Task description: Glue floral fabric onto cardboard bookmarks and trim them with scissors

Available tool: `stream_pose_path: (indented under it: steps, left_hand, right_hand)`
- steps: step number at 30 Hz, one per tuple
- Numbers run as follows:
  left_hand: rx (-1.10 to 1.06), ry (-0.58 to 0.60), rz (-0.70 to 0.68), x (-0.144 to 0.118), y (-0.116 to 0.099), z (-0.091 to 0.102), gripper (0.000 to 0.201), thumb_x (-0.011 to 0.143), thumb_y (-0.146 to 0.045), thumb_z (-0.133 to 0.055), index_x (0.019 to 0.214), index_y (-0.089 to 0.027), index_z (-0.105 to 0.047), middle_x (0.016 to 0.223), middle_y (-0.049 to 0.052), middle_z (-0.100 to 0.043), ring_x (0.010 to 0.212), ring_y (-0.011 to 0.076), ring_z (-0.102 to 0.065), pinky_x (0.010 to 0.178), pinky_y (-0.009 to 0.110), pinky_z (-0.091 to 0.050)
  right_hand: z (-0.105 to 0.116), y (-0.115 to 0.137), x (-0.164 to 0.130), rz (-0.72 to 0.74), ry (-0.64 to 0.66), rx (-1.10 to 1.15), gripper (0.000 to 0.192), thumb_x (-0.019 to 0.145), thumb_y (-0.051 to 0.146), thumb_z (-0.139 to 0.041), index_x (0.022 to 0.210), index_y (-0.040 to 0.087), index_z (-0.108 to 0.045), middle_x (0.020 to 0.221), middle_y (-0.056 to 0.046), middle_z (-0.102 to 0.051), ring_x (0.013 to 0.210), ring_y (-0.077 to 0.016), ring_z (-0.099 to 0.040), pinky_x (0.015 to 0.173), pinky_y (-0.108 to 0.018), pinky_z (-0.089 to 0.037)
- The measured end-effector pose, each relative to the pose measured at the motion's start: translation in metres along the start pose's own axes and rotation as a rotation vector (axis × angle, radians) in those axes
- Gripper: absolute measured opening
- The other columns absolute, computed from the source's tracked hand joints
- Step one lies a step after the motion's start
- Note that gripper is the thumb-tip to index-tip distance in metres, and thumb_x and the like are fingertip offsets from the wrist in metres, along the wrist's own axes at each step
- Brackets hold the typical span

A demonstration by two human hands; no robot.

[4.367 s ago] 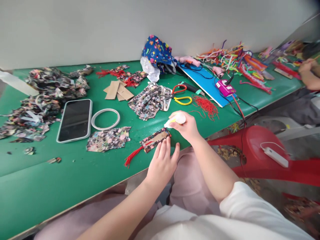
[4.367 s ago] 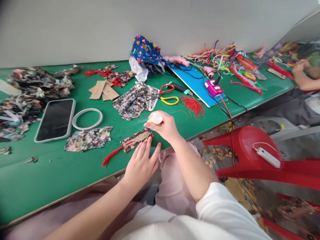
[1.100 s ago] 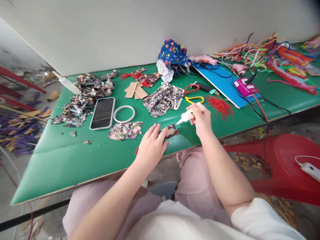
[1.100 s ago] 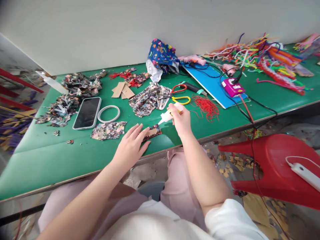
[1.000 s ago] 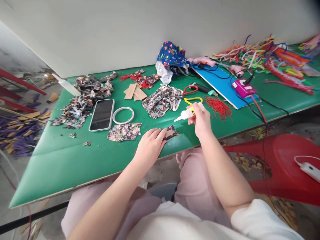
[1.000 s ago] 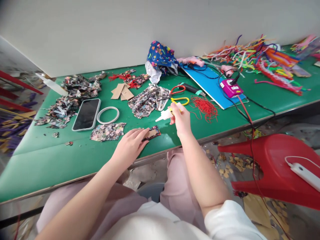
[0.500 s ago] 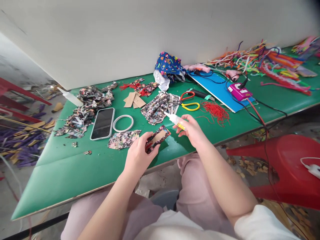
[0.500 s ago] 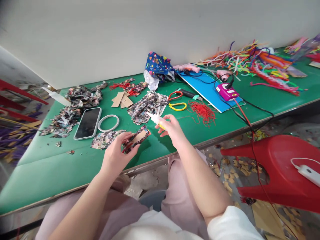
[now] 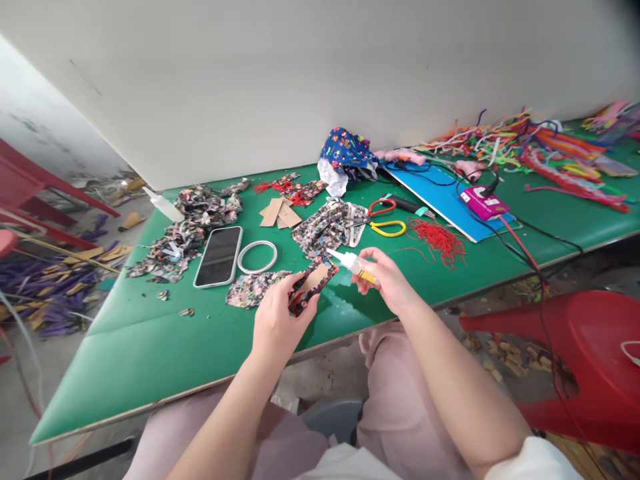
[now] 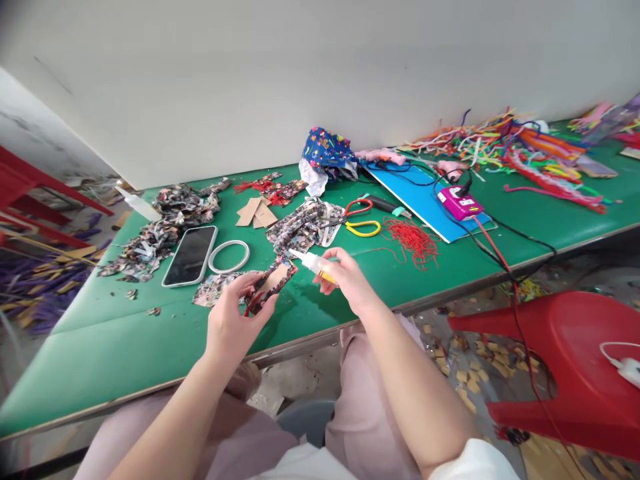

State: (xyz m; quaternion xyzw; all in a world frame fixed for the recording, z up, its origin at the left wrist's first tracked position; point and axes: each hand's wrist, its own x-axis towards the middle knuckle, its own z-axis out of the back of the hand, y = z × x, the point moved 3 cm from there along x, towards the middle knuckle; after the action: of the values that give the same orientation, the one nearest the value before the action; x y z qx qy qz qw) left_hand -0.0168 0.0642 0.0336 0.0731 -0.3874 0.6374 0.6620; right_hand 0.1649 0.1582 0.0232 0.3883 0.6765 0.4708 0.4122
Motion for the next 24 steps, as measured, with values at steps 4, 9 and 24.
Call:
stream_pose_path:
  steps: [4, 9, 24]
  left_hand:
    - [-0.022, 0.002, 0.014, -0.0010, 0.0014, -0.0003, 0.041, 0.077, -0.029, -0.065, 0.113, -0.018, -0.048, 0.101, 0.009, -0.065, 0.085, 0.0183, -0.066, 0.074, 0.030, -0.055]
    - [-0.051, 0.005, 0.029, -0.0023, 0.0032, -0.0005, 0.041, 0.077, -0.029, -0.064, 0.113, -0.018, -0.048, 0.102, 0.009, -0.066, 0.082, 0.0174, -0.065, 0.073, 0.031, -0.055]
    - [0.020, -0.023, -0.067, 0.0010, 0.0010, 0.0029, 0.040, 0.078, -0.028, -0.064, 0.113, -0.020, -0.047, 0.101, 0.008, -0.066, 0.088, 0.0189, -0.066, 0.076, 0.032, -0.055]
  right_hand:
    - [-0.0013, 0.0001, -0.0013, 0.010, 0.044, 0.014, 0.024, 0.071, 0.037, -0.059, 0.083, 0.022, -0.045, 0.057, 0.005, -0.065, 0.042, -0.0085, -0.053, 0.041, -0.018, -0.040]
    - [-0.0024, 0.0001, -0.0020, 0.033, 0.105, 0.024, 0.023, 0.072, 0.035, -0.059, 0.085, 0.022, -0.044, 0.059, 0.004, -0.065, 0.043, -0.0087, -0.053, 0.042, -0.019, -0.040]
    - [0.0004, 0.0028, -0.0023, 0.061, 0.101, -0.015, 0.023, 0.070, 0.035, -0.061, 0.085, 0.022, -0.049, 0.057, 0.004, -0.065, 0.042, -0.0084, -0.051, 0.042, -0.019, -0.040]
